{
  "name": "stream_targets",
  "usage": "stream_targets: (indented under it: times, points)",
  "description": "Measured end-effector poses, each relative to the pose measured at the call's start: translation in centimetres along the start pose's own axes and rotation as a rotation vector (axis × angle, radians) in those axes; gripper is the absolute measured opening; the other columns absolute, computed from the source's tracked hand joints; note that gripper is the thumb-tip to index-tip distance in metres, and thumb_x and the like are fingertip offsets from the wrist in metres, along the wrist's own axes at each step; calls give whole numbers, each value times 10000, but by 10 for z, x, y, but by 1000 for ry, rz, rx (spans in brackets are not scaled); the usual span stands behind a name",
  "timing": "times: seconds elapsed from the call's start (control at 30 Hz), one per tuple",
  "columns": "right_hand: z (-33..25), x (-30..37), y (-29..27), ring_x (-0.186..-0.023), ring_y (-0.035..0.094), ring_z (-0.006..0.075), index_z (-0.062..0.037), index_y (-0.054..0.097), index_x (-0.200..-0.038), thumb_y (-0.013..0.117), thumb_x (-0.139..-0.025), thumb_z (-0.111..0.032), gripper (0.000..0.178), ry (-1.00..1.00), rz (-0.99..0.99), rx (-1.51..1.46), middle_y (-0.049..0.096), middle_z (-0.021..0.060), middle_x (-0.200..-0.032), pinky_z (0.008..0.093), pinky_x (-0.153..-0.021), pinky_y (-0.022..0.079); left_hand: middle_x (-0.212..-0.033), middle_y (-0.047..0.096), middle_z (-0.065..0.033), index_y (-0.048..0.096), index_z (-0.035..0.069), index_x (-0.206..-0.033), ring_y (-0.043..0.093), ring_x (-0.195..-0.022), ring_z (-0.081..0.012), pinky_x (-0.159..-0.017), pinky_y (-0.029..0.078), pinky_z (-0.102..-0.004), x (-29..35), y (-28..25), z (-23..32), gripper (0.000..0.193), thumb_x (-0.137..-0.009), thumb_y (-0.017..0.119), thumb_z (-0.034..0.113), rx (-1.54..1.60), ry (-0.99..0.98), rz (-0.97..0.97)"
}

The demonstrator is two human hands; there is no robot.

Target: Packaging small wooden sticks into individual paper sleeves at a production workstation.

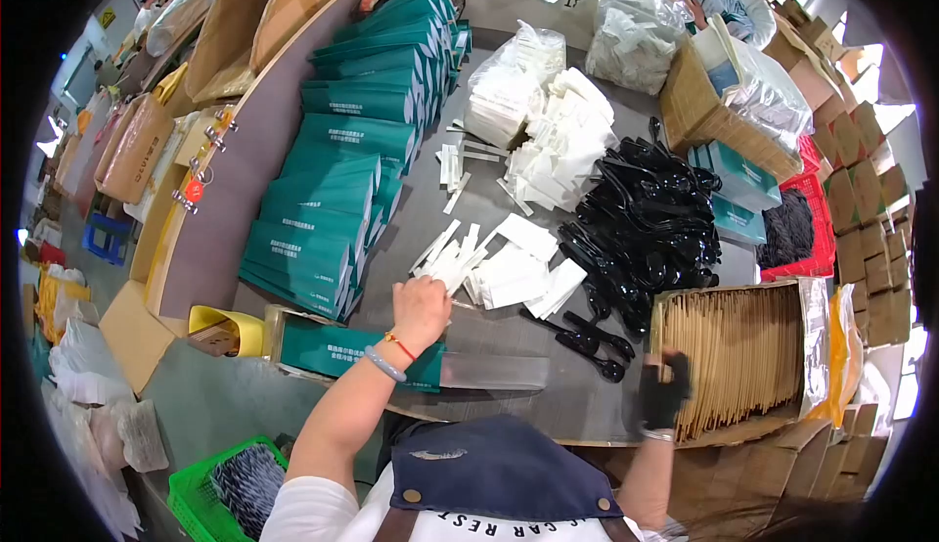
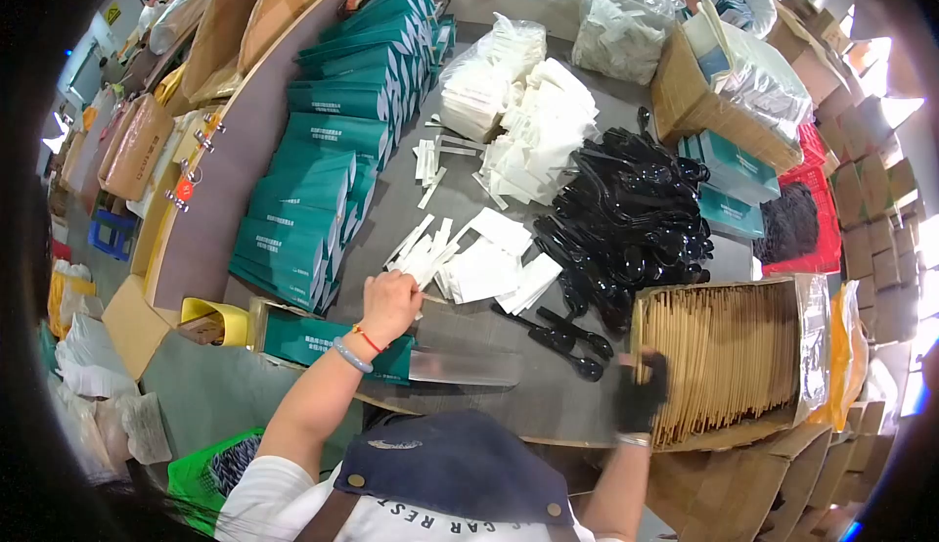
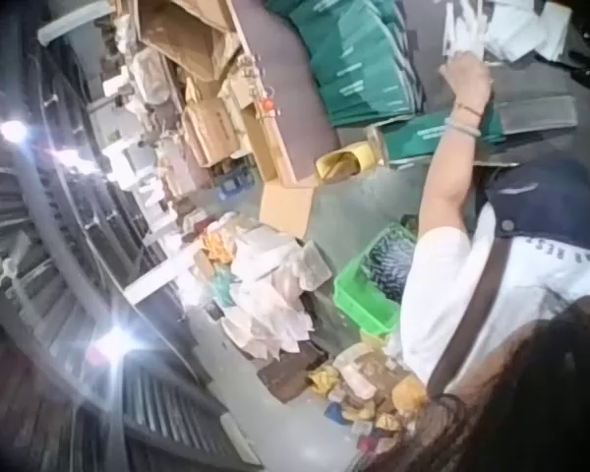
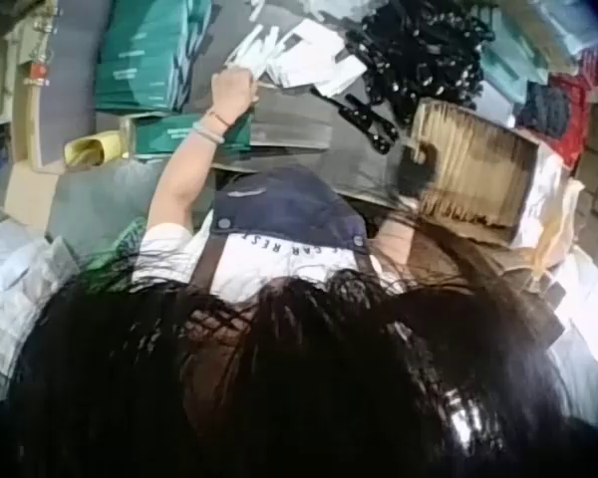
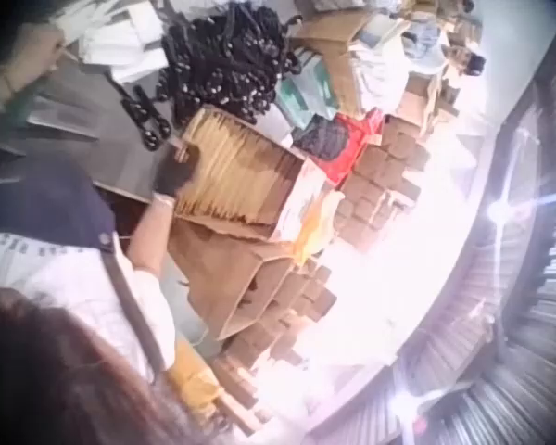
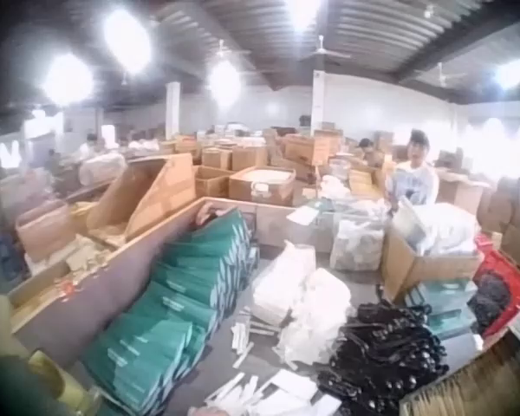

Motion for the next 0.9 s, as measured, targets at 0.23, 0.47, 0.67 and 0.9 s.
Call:
stream_targets:
  times: [0.23, 0.47, 0.67, 0.9]
  points:
    - [141, 4, -121, -977, 612, 315, 55, 619, -1063, 624, -929, -173, 265, 279, 91, 482, 635, 173, -1038, 393, -852, 490, -763, 592, -67, 631, 104, -756, 594, -766, -294, -660, 433, -433, -5, -27, 11, 78, -780, 699, 134, 29, -37, 117]
    - [154, -1, -105, -862, 557, 385, 65, 552, -918, 585, -875, -62, 138, 292, -11, 686, 549, 230, -900, 413, -780, 453, -911, 575, -96, 610, 76, -923, 572, -829, -328, -731, 473, -413, -17, 0, 70, 247, -731, 759, 120, 255, 147, 117]
    - [162, 10, -113, -897, 574, 359, 78, 557, -955, 552, -941, -108, 186, 328, 171, 641, 589, 216, -968, 408, -799, 459, -889, 586, -102, 613, 67, -946, 589, -833, -325, -721, 474, -413, -18, 7, 68, 312, -700, 790, 140, 240, 129, 106]
    - [96, -1, -112, -869, 589, 287, 66, 593, -1027, 520, -1013, -195, 271, 451, 210, 491, 641, 163, -960, 352, -810, 475, -888, 599, -82, 629, 82, -883, 602, -815, -302, -707, 474, -403, -15, 11, 66, 269, -682, 800, 137, 192, 128, 126]
Point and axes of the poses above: each hand's wrist, its own x-axis away from the middle knuckle, its own y-axis out of the palm, z = x × y, the point moved 6 cm from there along -x, towards the middle knuckle
